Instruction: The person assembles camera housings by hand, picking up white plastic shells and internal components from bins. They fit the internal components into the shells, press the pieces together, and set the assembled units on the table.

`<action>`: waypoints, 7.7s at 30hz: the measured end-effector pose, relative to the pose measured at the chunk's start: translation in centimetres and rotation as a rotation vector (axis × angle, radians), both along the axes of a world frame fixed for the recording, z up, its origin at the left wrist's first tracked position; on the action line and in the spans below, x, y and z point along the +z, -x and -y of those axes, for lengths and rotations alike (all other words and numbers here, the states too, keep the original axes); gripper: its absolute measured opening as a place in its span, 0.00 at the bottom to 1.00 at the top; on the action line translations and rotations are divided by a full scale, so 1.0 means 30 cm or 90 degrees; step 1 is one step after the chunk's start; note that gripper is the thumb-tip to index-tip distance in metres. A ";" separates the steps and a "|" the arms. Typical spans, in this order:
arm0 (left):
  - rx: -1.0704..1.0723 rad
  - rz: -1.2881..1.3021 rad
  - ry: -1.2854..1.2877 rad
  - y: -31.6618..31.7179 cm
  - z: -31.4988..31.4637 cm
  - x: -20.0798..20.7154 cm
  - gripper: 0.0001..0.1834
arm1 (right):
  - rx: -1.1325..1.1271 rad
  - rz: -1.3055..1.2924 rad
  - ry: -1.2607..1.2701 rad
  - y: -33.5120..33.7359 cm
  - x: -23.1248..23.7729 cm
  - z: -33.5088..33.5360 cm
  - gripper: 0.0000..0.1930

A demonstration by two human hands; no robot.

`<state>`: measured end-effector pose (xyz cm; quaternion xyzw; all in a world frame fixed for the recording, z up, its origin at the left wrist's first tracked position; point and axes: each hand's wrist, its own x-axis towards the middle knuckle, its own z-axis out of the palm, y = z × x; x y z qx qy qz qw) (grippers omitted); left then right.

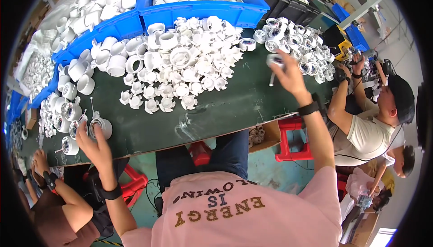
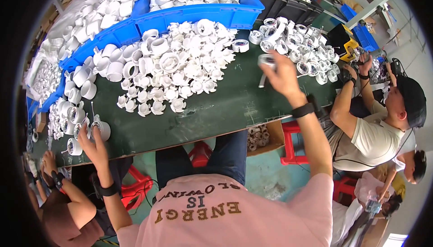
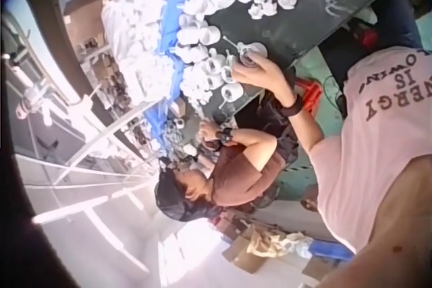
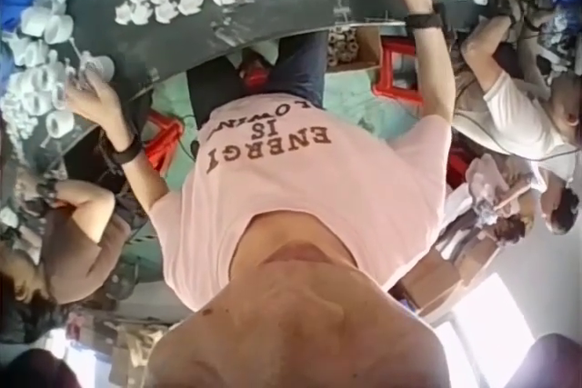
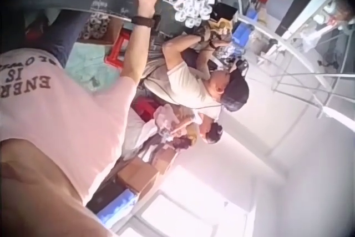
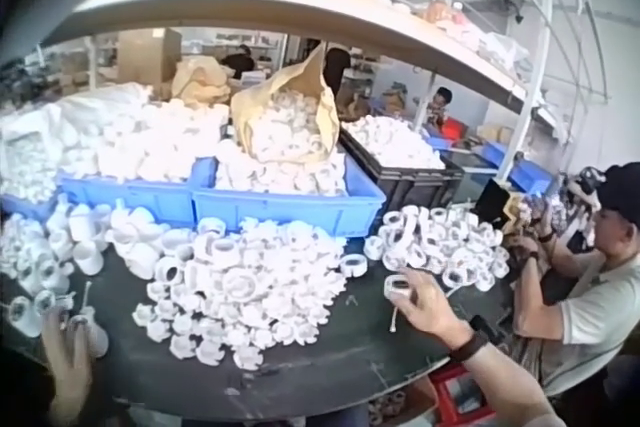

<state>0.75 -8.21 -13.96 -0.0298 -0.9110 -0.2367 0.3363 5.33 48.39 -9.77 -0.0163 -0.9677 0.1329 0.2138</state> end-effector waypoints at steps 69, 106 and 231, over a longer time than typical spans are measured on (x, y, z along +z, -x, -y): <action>-0.428 0.440 -0.815 -0.149 -0.460 0.096 0.22 | 0.150 -0.045 -0.006 0.356 -0.028 0.662 0.32; -0.476 0.404 -0.668 -0.196 -0.519 0.247 0.24 | 0.486 -0.029 0.413 -0.127 0.130 0.810 0.31; -0.166 0.404 -0.426 -0.001 -0.026 0.027 0.16 | -0.085 0.024 0.127 0.324 -0.048 0.019 0.23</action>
